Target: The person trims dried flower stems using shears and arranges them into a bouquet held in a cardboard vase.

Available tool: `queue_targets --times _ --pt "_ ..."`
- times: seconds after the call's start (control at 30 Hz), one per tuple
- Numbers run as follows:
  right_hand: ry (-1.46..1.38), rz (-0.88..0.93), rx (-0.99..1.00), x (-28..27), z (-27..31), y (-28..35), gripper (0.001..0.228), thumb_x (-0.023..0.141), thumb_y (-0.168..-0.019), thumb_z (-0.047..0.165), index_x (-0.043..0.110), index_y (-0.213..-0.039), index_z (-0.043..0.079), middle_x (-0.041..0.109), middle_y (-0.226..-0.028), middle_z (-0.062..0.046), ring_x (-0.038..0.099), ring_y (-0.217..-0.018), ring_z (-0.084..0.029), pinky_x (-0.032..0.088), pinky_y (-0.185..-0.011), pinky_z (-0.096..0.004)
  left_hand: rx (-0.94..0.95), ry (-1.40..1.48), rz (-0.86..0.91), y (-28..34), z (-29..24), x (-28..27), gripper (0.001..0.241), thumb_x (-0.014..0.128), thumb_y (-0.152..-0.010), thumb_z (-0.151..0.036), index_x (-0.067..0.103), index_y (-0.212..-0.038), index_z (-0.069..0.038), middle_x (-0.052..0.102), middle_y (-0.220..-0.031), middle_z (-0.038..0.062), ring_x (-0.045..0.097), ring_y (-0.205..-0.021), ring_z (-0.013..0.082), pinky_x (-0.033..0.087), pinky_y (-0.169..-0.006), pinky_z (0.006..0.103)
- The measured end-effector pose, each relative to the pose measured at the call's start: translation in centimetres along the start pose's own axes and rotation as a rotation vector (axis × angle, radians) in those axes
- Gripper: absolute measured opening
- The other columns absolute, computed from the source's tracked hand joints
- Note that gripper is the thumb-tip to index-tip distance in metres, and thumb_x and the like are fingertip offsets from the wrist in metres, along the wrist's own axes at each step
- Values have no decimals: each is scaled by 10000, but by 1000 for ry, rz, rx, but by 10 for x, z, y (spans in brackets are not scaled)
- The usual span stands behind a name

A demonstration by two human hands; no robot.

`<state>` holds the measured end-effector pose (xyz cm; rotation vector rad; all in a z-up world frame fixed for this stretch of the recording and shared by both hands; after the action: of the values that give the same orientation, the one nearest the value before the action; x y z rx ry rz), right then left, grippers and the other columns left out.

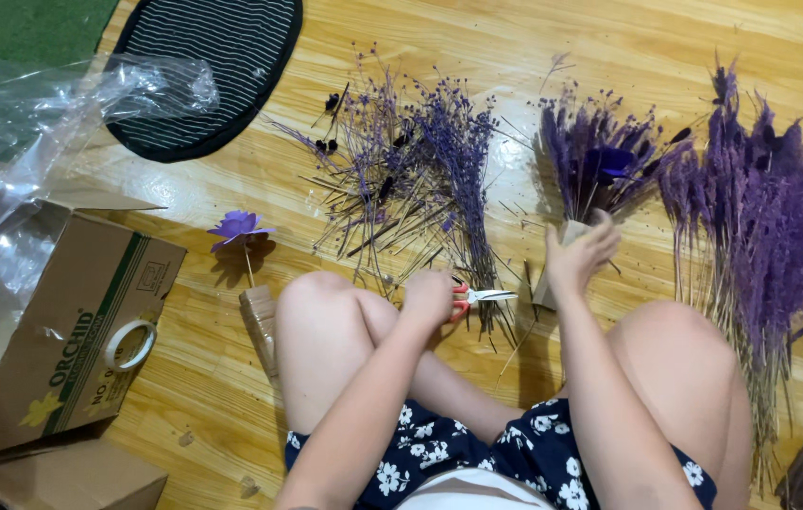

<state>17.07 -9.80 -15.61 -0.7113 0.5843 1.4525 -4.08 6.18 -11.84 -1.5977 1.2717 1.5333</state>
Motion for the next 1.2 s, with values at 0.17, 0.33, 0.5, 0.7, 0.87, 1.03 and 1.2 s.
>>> queue_targets --times 0.17,0.33,0.5,0.7,0.87,1.03,1.2 --pt "-269 210 -387 11 57 47 151 705 -974 122 712 -1119 79 699 -1046 -169 645 -1052 -351 444 -994 -462 -203 398 129 -17 76 -29 456 833 -687 -253 738 -1076 -33 762 -968 235 733 -1019 461 571 -838 560" --pt "-80 707 -401 47 76 102 225 675 -974 212 726 -1172 120 740 -1074 -185 701 -1062 -401 564 -895 -507 -521 881 -139 -19 89 -79 325 711 -852 -255 738 -1123 -77 771 -1047 185 715 -1119 386 558 -928 496" --pt "208 595 -476 64 65 101 224 676 -937 216 665 -1157 182 686 -1055 -92 736 -982 -359 619 -828 -496 -662 1356 -501 -42 101 -54 279 644 -946 -295 679 -1166 -127 730 -1062 157 684 -1100 320 522 -941 428" --pt "-121 518 -328 31 86 80 170 721 -903 132 736 -1072 121 707 -954 -145 709 -996 -384 572 -864 -473 -709 1486 -601 -63 124 -4 235 678 -913 -217 697 -1134 -137 681 -951 90 634 -939 212 496 -856 350" --pt "-191 573 -222 25 74 74 199 755 -887 182 757 -1084 159 745 -912 -80 706 -852 -277 566 -773 -410 -579 1525 -494 -74 94 3 271 794 -852 -185 703 -1091 -98 710 -935 120 661 -907 221 521 -813 349" --pt "-392 726 -62 7 79 80 397 704 -910 122 671 -1301 64 705 -984 -146 706 -838 -247 585 -784 -415 -494 1480 -277 -78 56 18 360 874 -823 -298 731 -1057 -65 752 -855 132 724 -820 226 567 -744 375" --pt "-257 826 -145 21 65 77 434 697 -901 127 627 -1330 121 723 -1066 -195 750 -873 -337 622 -669 -458 -248 1718 -327 -89 48 20 380 948 -753 -178 688 -989 -31 729 -798 103 699 -664 160 546 -654 244"
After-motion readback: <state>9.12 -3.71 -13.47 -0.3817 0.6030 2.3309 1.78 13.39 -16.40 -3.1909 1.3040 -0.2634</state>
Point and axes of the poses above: each hand's wrist, its own y-axis away from the middle knuckle, its own x-axis out of the palm, z = x × y, the point moved 5 cm from there along -y, towards the middle knuckle
